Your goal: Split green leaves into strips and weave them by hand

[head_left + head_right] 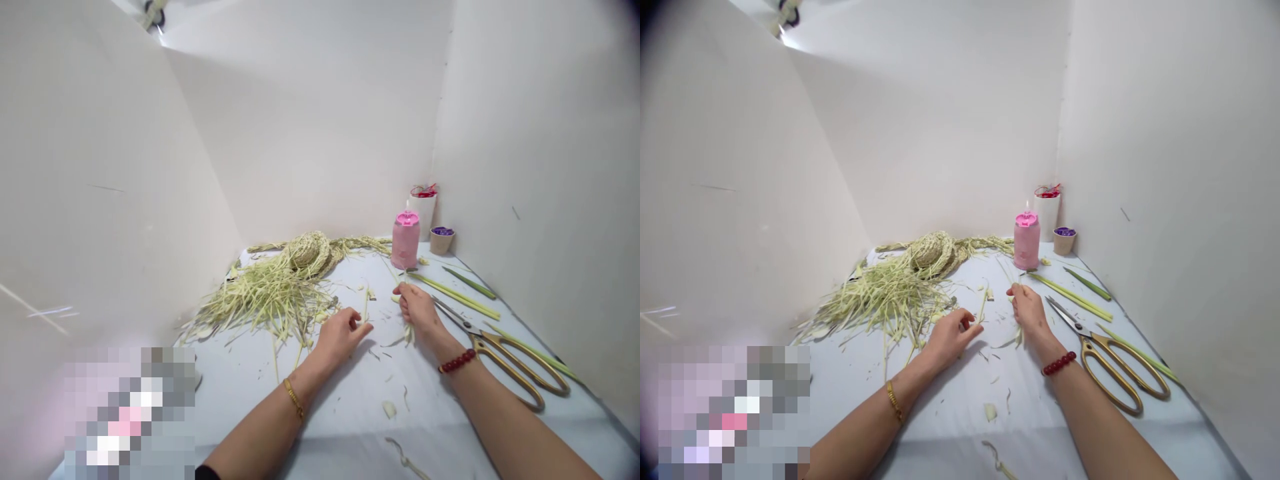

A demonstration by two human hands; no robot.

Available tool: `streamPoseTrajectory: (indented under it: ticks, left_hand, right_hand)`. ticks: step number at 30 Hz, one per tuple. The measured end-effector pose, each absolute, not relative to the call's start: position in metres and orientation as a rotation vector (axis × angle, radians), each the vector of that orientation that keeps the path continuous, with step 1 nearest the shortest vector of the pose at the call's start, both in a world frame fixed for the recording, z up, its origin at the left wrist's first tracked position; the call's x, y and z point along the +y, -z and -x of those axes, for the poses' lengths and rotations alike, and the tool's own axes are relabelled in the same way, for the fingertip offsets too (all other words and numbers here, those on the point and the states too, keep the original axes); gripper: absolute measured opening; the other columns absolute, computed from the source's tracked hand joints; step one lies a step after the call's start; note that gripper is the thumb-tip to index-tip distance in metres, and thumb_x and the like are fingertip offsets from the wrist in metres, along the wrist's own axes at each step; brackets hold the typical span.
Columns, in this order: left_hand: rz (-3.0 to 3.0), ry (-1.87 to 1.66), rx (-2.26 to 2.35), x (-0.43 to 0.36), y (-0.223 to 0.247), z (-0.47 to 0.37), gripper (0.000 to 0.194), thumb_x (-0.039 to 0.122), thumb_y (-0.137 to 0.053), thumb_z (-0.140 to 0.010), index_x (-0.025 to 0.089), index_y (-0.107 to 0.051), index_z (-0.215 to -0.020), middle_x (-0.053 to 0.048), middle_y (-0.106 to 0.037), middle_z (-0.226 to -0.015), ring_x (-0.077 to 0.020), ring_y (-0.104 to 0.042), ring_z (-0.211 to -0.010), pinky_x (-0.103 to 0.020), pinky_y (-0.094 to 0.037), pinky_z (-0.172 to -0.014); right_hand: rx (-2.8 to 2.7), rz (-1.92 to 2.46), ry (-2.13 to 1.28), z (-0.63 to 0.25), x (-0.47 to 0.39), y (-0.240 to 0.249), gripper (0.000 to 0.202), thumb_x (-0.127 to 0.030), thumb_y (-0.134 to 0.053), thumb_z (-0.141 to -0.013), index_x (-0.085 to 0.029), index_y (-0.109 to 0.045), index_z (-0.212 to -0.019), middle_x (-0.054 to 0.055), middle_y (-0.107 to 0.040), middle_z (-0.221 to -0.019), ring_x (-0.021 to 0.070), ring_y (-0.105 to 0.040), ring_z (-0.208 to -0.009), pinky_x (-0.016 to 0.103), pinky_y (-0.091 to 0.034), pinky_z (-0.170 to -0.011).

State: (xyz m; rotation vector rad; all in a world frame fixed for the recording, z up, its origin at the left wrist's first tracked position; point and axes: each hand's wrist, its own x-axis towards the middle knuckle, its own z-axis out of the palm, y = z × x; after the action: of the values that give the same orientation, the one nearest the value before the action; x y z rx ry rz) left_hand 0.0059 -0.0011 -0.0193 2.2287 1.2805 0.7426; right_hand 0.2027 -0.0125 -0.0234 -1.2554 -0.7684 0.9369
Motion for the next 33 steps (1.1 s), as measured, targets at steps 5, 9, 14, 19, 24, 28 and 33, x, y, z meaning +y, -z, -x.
streamPoseTrajectory:
  ticks: [5,9,14,19,24,28,33]
  left_hand:
    - [-2.292,-0.735,1.385,-0.002,0.023,-0.014,0.010,0.024,-0.052,-0.080,0.020,-0.057,-0.072,-0.004,-0.061,-0.071,-0.0173,-0.052,-0.066,-0.027,-0.031,-0.063]
    - [-2.075,-0.917,1.277,0.007,0.025,-0.006,0.014,0.026,-0.047,-0.084,0.020,-0.053,-0.073,-0.001,-0.059,-0.065,-0.0157,-0.051,-0.062,-0.026,-0.032,-0.062]
    - [-1.730,-1.050,1.134,0.008,0.023,-0.001,0.019,0.036,-0.047,-0.085,0.019,-0.049,-0.077,-0.001,-0.064,-0.067,-0.0111,-0.044,-0.050,-0.024,-0.032,-0.052]
    - [-1.651,-0.933,1.006,0.001,0.021,-0.008,0.021,0.038,-0.053,-0.080,0.018,-0.049,-0.074,-0.002,-0.064,-0.065,-0.0076,-0.039,-0.043,-0.022,-0.029,-0.045]
    - [-1.549,-0.748,0.939,-0.003,0.021,-0.010,0.021,0.035,-0.063,-0.071,0.017,-0.051,-0.071,0.002,-0.056,-0.054,-0.0057,-0.037,-0.038,-0.020,-0.027,-0.041]
    - [-1.488,-0.674,0.933,-0.005,0.018,-0.009,0.020,0.029,-0.066,-0.066,0.017,-0.051,-0.068,0.004,-0.053,-0.051,-0.0050,-0.037,-0.038,-0.019,-0.028,-0.040]
    - [-1.533,-0.543,0.848,-0.008,0.012,-0.007,0.025,0.028,-0.070,-0.063,0.017,-0.049,-0.069,0.003,-0.057,-0.054,-0.0066,-0.044,-0.044,-0.019,-0.032,-0.045]
  right_hand:
    - [-0.851,1.292,-0.952,-0.200,-0.012,0.025,0.020,-0.039,-0.052,-0.074,-0.020,-0.054,-0.077,-0.007,-0.042,-0.055,0.0068,-0.029,-0.039,0.022,-0.022,-0.039]
    - [-0.908,1.341,-0.793,-0.203,-0.009,0.027,0.017,-0.034,-0.060,-0.067,-0.019,-0.058,-0.075,0.003,-0.058,-0.072,0.0180,-0.053,-0.066,0.031,-0.043,-0.060]
    - [-1.045,1.437,-0.169,-0.190,-0.015,0.019,0.028,-0.035,-0.057,-0.074,-0.018,-0.063,-0.095,0.013,-0.061,-0.107,0.0292,-0.049,-0.108,0.044,-0.036,-0.094]
    - [-1.087,1.177,-0.924,-0.166,-0.025,0.013,0.034,-0.051,-0.054,-0.080,-0.019,-0.066,-0.082,0.006,-0.064,-0.082,0.0163,-0.053,-0.063,0.030,-0.042,-0.056]
    - [-0.916,0.988,-1.212,-0.164,-0.024,0.014,0.034,-0.048,-0.072,-0.069,-0.016,-0.064,-0.076,0.000,-0.060,-0.068,0.0073,-0.043,-0.049,0.023,-0.033,-0.047]
    - [-0.837,0.925,-1.252,-0.166,-0.025,0.015,0.032,-0.043,-0.077,-0.065,-0.018,-0.058,-0.071,-0.005,-0.054,-0.056,0.0082,-0.044,-0.048,0.022,-0.036,-0.049]
    - [-0.940,0.942,-1.290,-0.159,-0.030,0.014,0.029,-0.044,-0.066,-0.075,-0.019,-0.053,-0.071,-0.007,-0.049,-0.050,0.0059,-0.036,-0.040,0.020,-0.027,-0.042]
